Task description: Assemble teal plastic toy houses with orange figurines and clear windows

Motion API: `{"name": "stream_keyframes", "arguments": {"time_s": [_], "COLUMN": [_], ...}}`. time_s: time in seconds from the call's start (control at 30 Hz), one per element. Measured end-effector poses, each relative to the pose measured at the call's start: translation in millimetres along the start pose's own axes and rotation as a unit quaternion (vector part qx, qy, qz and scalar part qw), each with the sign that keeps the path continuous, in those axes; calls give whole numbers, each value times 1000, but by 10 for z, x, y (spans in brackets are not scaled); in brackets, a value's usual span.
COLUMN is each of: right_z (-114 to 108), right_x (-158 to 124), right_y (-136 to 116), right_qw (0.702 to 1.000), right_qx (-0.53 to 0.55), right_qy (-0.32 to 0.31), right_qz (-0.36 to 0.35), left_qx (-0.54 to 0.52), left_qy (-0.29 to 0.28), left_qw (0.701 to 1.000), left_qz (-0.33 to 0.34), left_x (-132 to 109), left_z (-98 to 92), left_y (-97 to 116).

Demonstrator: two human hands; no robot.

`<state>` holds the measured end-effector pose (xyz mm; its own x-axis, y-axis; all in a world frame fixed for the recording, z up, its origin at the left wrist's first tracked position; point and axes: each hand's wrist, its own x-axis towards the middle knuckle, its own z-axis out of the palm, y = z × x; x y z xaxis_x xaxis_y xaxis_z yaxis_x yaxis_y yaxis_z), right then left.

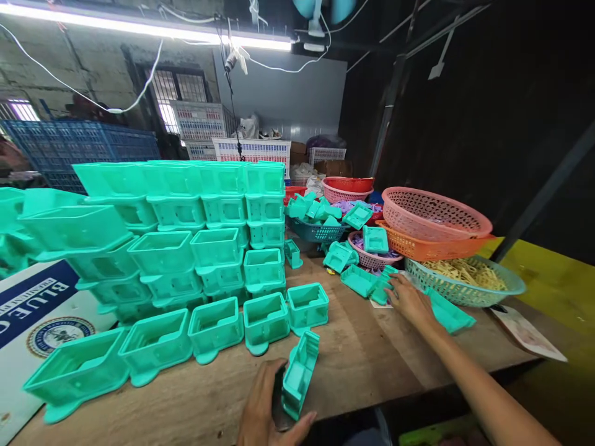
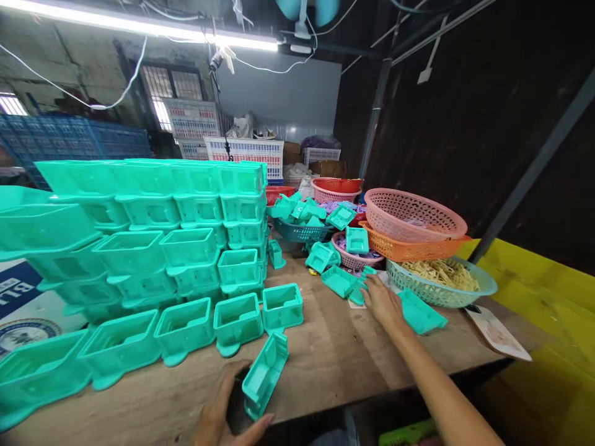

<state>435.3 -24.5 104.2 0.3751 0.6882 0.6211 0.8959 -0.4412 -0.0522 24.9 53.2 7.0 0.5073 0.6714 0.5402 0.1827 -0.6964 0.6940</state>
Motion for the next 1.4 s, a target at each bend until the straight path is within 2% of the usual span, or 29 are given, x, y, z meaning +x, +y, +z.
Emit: {"name": "stream_keyframes", "arguments": {"time_s": [0.1, 0.2, 0.27, 0.37, 0.43, 0.5, 0.6, 0.7, 0.8, 0.87, 0.93, 1.0, 1.1, 1.23, 1.4], "right_z": [-187, -421, -559, -725, -810, -877, -943, -928, -790, -648, -504, -390, -319, -373, -448], "right_x": [-120, -428, -694, -1060, -1209, -1265, -1243, -1206, -1202, -1209, -1214, -1211, -1201, -1196, -1162], "right_y": [43, -70, -263, -701, -1010, -1250, -1391, -1304, -1154, -1109, -1138, -1223, -1375, -1519, -1634], "right_qw": [1000, 1000, 996, 970, 949, 936, 924, 927, 948, 942, 915, 884, 862, 841, 816], "right_qx": [-8, 13, 54, 155, 210, 243, 283, 306, 291, 297, 330, 371, 411, 434, 455], "right_qy": [-2, -21, -42, -78, -114, -137, -139, -105, -97, -156, -233, -282, -296, -321, -355], "right_qz": [15, -7, -59, -172, -207, -217, -217, -190, -85, -17, 21, 25, -1, -34, -40], "left_qx": [-69, -136, -167, -185, -189, -197, -202, -190, -174, -165, -156, -149, -147, -152, -168], "left_qy": [-75, -152, -196, -244, -257, -246, -205, -208, -252, -275, -287, -285, -256, -223, -226], "left_qw": [994, 977, 964, 948, 944, 945, 954, 955, 949, 944, 942, 944, 954, 961, 956], "left_qz": [-24, -54, -72, -83, -86, -86, -88, -88, -78, -75, -73, -69, -58, -54, -80], "left_x": [155, 376, 516, 664, 706, 697, 609, 511, 500, 543, 596, 628, 618, 555, 497], "left_z": [-159, -248, -250, -205, -165, -128, -100, -135, -216, -262, -284, -284, -278, -310, -349], "left_y": [87, 233, 304, 353, 374, 398, 421, 399, 335, 286, 248, 231, 245, 285, 283]}}
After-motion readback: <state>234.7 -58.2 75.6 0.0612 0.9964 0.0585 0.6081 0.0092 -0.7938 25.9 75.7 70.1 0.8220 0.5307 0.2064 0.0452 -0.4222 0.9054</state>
